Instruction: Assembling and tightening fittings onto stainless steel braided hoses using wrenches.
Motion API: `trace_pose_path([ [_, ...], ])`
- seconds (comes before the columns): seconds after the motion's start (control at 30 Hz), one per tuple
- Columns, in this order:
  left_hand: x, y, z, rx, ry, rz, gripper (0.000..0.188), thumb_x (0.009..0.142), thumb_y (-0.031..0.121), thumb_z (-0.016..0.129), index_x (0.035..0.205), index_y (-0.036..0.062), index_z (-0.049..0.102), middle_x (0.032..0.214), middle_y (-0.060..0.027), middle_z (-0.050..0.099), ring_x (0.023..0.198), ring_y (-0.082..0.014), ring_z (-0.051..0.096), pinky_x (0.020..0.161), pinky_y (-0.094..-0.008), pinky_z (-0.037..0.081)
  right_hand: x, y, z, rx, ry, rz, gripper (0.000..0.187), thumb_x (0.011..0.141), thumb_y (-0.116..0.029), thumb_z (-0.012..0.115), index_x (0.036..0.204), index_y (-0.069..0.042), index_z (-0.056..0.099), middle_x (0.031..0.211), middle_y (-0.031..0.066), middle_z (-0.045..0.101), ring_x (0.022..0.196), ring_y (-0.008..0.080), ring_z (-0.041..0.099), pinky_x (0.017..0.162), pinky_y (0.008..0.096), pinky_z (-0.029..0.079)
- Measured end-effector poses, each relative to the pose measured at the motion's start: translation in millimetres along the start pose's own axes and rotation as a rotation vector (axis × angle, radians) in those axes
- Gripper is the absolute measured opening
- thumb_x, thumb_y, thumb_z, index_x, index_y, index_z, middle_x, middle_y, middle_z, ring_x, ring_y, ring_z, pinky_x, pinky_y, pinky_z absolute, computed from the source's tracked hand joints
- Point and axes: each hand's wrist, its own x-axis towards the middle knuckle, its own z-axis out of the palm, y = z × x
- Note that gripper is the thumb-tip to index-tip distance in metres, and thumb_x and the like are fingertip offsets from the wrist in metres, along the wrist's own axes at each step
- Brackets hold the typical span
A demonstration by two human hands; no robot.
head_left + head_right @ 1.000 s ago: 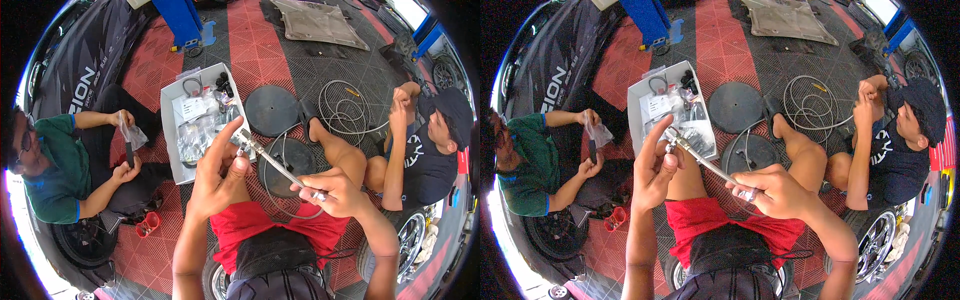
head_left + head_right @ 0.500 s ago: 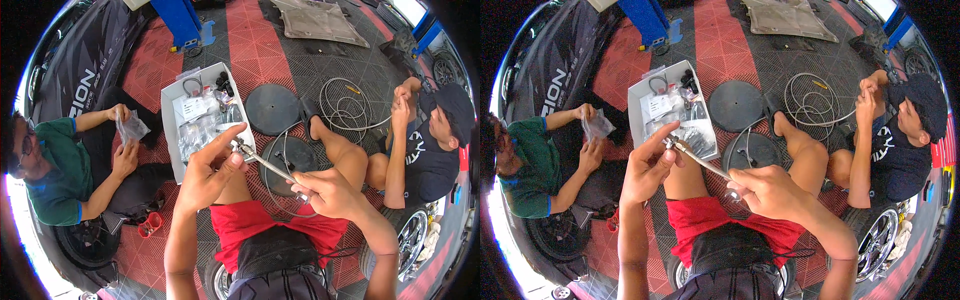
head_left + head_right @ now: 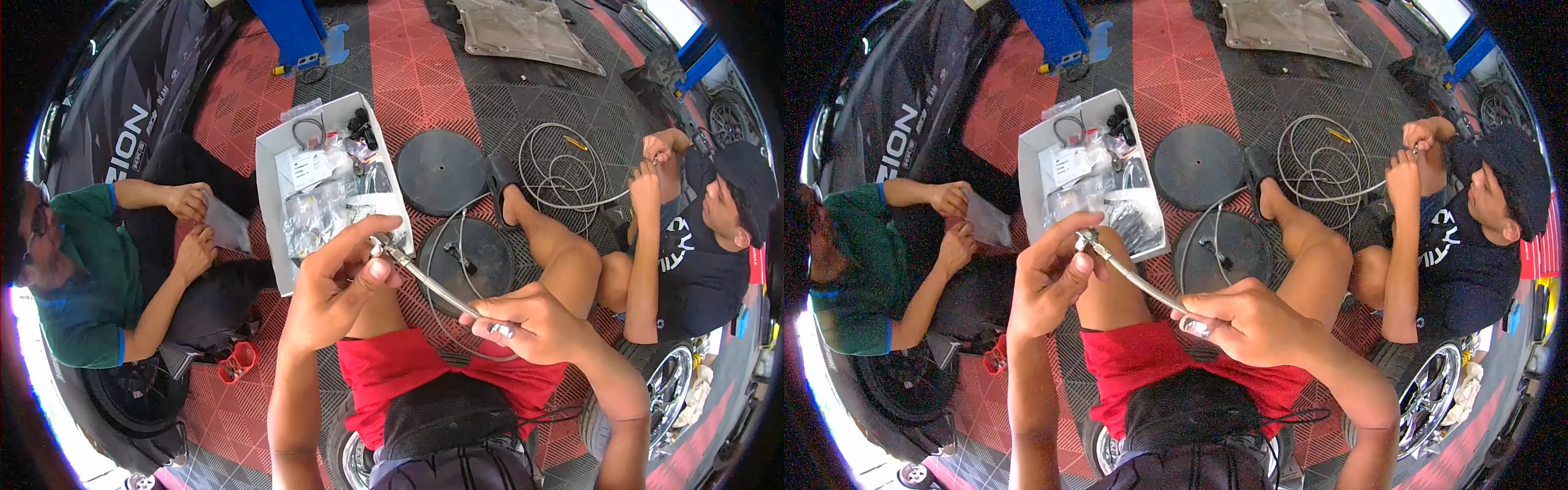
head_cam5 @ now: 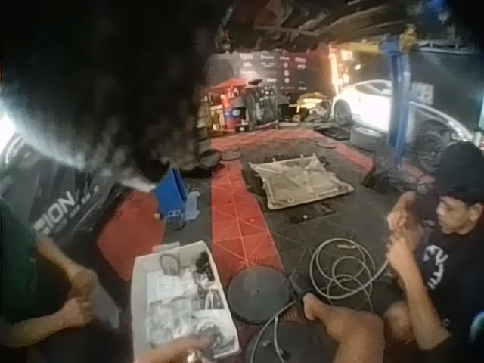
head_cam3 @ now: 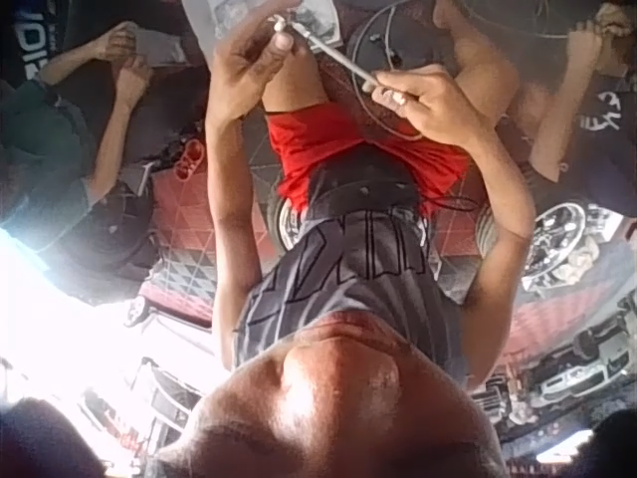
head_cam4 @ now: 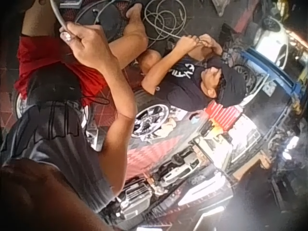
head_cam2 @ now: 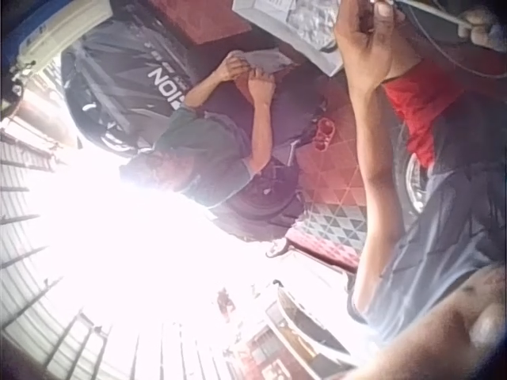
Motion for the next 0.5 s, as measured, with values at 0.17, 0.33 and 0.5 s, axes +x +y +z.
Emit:
trace_pose_path([
  [0.17, 4.5, -11.6, 2.6, -0.019, 0.025, 0.125, 0.044, 0.100, 0.029, 0.053, 0.133, 0.0000, 0.052, 0.081, -0.0066, 0.062, 0.078, -0.0143, 0.062, 0.074, -0.0279, 0.047, 0.3, 0.7, 3.5, 0.104, 0.071, 0.007, 0.029, 0.085, 0.006, 0.057, 0.112, 0.005, 0.064, 0.089, 0.0212, 0.070, 0.076, 0.0243, 0.071, 0.069, 0.0326, 0.054],
  [0.33, 15.0, -6.8, 7.0, 0.007, -0.011, 0.083, 0.042, 0.101, 0.031, 0.049, 0.128, -0.0006, 0.056, 0.076, -0.0056, 0.061, 0.073, -0.0135, 0.059, 0.071, -0.0280, 0.047, -4.9, -3.1, 4.0, 0.106, 0.048, 0.128, 0.026, 0.086, 0.004, 0.059, 0.112, 0.005, 0.065, 0.086, 0.0194, 0.071, 0.075, 0.0212, 0.072, 0.068, 0.0293, 0.054],
  [0.5, 15.4, -6.2, 11.1, 0.063, 0.001, 0.107, 0.045, 0.101, 0.033, 0.048, 0.132, 0.0001, 0.054, 0.071, -0.0042, 0.058, 0.069, -0.0127, 0.057, 0.067, -0.0277, 0.046, -10.1, 4.1, 9.5, 0.116, 0.128, 0.044, 0.024, 0.089, -0.003, 0.063, 0.111, 0.008, 0.064, 0.094, 0.0194, 0.071, 0.084, 0.0231, 0.072, 0.073, 0.0305, 0.055],
])
